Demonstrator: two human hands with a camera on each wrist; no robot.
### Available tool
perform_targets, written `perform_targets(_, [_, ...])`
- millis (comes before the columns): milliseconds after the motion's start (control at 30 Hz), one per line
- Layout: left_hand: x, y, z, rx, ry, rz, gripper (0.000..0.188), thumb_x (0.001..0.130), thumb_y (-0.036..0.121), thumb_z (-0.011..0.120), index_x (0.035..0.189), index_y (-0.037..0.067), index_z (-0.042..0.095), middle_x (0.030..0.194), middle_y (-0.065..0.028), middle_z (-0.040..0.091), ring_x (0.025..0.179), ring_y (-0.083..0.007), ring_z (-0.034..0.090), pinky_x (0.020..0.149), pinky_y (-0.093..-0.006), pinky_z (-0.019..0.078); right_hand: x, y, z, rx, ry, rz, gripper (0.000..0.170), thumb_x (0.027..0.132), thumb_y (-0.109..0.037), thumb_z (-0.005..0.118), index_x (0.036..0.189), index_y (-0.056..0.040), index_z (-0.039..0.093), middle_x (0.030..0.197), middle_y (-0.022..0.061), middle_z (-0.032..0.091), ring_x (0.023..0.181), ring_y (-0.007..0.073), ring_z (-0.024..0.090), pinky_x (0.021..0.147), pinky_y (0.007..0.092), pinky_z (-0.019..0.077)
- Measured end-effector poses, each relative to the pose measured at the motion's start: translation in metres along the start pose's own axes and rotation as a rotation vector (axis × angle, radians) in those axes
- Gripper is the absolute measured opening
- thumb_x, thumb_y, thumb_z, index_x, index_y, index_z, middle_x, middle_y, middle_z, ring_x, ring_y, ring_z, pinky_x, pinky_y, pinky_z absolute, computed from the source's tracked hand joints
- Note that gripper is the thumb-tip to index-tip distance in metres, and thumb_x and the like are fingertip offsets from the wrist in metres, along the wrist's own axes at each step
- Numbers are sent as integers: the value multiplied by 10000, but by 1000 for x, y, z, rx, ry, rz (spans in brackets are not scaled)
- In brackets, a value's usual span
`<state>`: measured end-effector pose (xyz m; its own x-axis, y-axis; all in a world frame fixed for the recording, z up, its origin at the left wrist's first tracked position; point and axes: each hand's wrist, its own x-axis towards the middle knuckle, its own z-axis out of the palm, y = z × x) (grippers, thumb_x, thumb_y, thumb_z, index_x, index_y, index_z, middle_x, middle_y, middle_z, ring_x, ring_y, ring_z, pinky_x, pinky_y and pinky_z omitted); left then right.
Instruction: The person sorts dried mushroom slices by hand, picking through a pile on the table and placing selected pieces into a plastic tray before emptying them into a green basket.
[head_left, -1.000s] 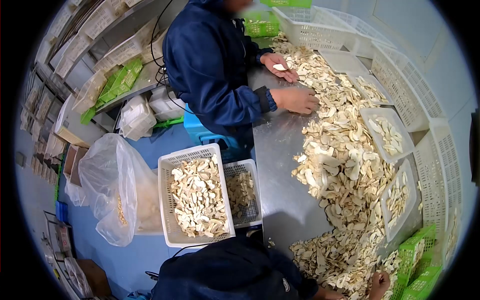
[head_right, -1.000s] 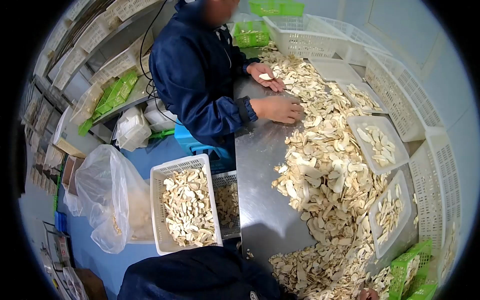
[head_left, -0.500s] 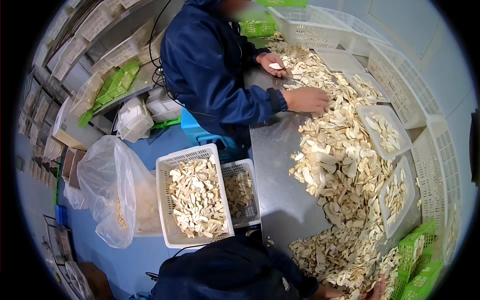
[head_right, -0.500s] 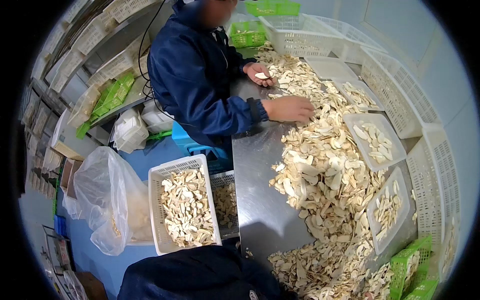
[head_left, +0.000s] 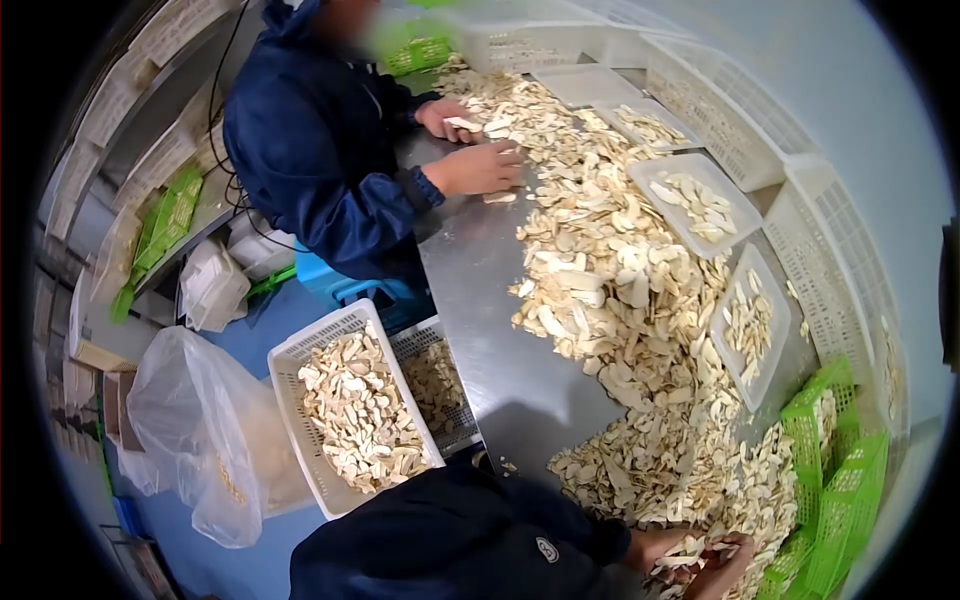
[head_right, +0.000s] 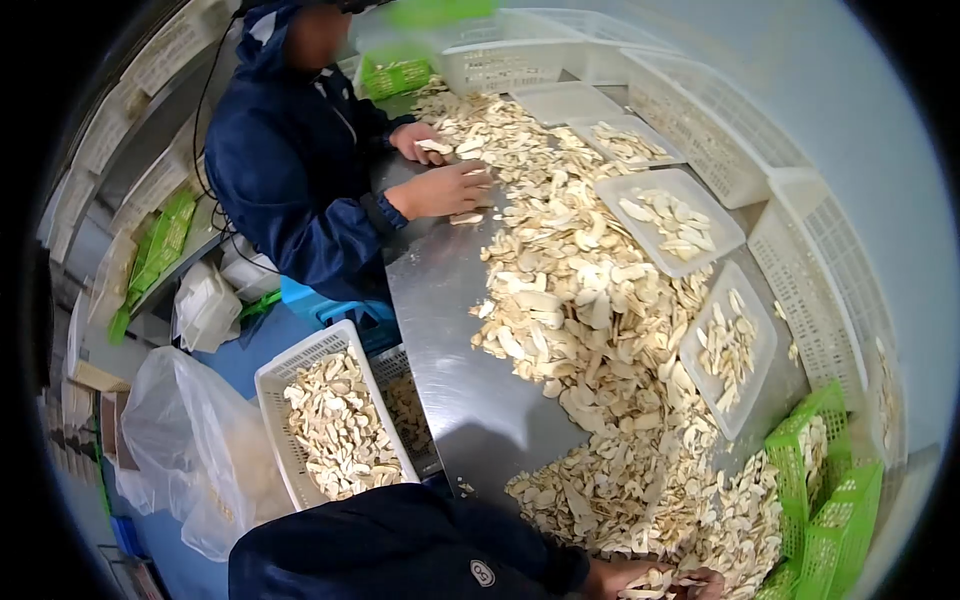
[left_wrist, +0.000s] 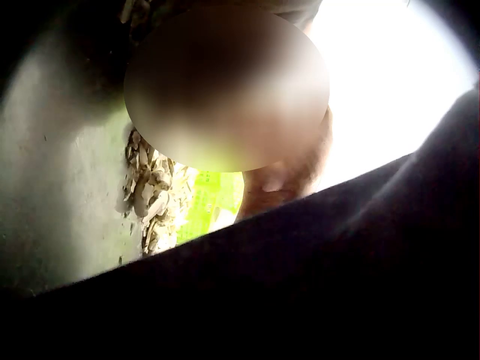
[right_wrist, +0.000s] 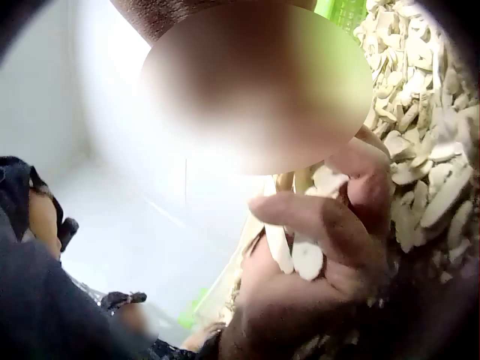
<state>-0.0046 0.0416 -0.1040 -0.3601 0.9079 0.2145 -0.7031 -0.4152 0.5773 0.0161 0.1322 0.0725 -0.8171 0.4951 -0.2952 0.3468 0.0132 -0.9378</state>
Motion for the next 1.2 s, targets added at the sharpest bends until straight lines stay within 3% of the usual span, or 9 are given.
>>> perform_targets(133, [-20, 30, 16, 586, 148, 253, 999, 763, 151, 776, 1549, 66, 166, 1451, -151, 388, 1344, -259, 383, 1112, -367, 307, -39, 3, 29, -413, -102, -479, 242, 1055, -234, 477, 1019, -25, 594, 931, 79, 610, 719, 167, 562, 602, 302, 472])
perform_targets(267, [-8, -2, -8, 630, 146, 299, 1009, 702, 192, 805, 1526, 60, 237, 1508, -156, 314, 1427, -269, 291, 1152, -368, 263, -36, 11, 39, -689, -123, -1054, 202, 1019, -210, 577, 982, -12, 600, 913, 119, 598, 679, 178, 548, 605, 310, 484])
perform_targets(333, [-22, 25, 5, 734, 166, 345, 1022, 734, 254, 800, 1546, 78, 204, 1520, -174, 298, 1428, -289, 289, 1146, -389, 268, -27, 42, 22, -601, -122, -956, 222, 1016, -230, 582, 987, -10, 606, 912, 127, 579, 614, 167, 527, 558, 300, 470])
perform_targets(367, [-33, 44, 31, 708, 262, -71, 953, 913, 260, 742, 1589, 232, 72, 1644, -62, 18, 1517, -320, 70, 1245, -546, 250, -25, 42, 24, -586, -100, -996, 222, 1015, -231, 581, 995, -12, 605, 906, 126, 576, 617, 165, 528, 558, 299, 470])
perform_targets(533, [-48, 90, 53, 501, 192, -54, 804, 940, 342, 662, 1563, 207, 172, 1587, -106, 186, 1471, -323, 200, 1218, -564, 266, -29, 37, 25, -600, -48, -1032, 236, 1015, -236, 565, 1038, -4, 603, 924, 129, 588, 706, 202, 558, 594, 297, 486])
perform_targets(767, [3, -18, -22, 794, 157, 315, 1067, 752, 319, 802, 1569, 96, 154, 1538, -185, 283, 1414, -315, 316, 1143, -419, 261, -46, 16, 25, -553, 78, -871, 275, 1031, -234, 542, 1077, 33, 584, 1014, 145, 591, 829, 236, 576, 734, 385, 520])
perform_targets(833, [-45, 48, 11, 757, 132, 254, 886, 881, 336, 719, 1555, 119, 187, 1507, -154, 333, 1370, -298, 374, 1113, -442, 318, -49, 17, 18, -571, 164, -834, 289, 1011, -229, 594, 1114, 41, 579, 1045, 134, 590, 869, 225, 581, 814, 381, 505])
perform_targets(1000, [-34, 117, 52, 48, 46, 202, 488, 966, 193, 659, 1389, 119, 427, 1139, -32, 590, 938, -144, 600, 788, -265, 511, -46, 14, -3, -616, 295, -884, 131, 1015, -60, 504, 1072, 34, 575, 1045, 127, 584, 974, 252, 546, 910, 363, 438])
perform_targets(1200, [40, 241, 20, -556, 348, 428, 518, 980, 398, 530, 1324, 18, 458, 1210, -110, 547, 1068, -238, 571, 923, -348, 517, -53, 9, -9, -553, 310, -845, 95, 1008, -36, 502, 1046, 25, 564, 1002, 104, 559, 924, 204, 524, 868, 318, 429])
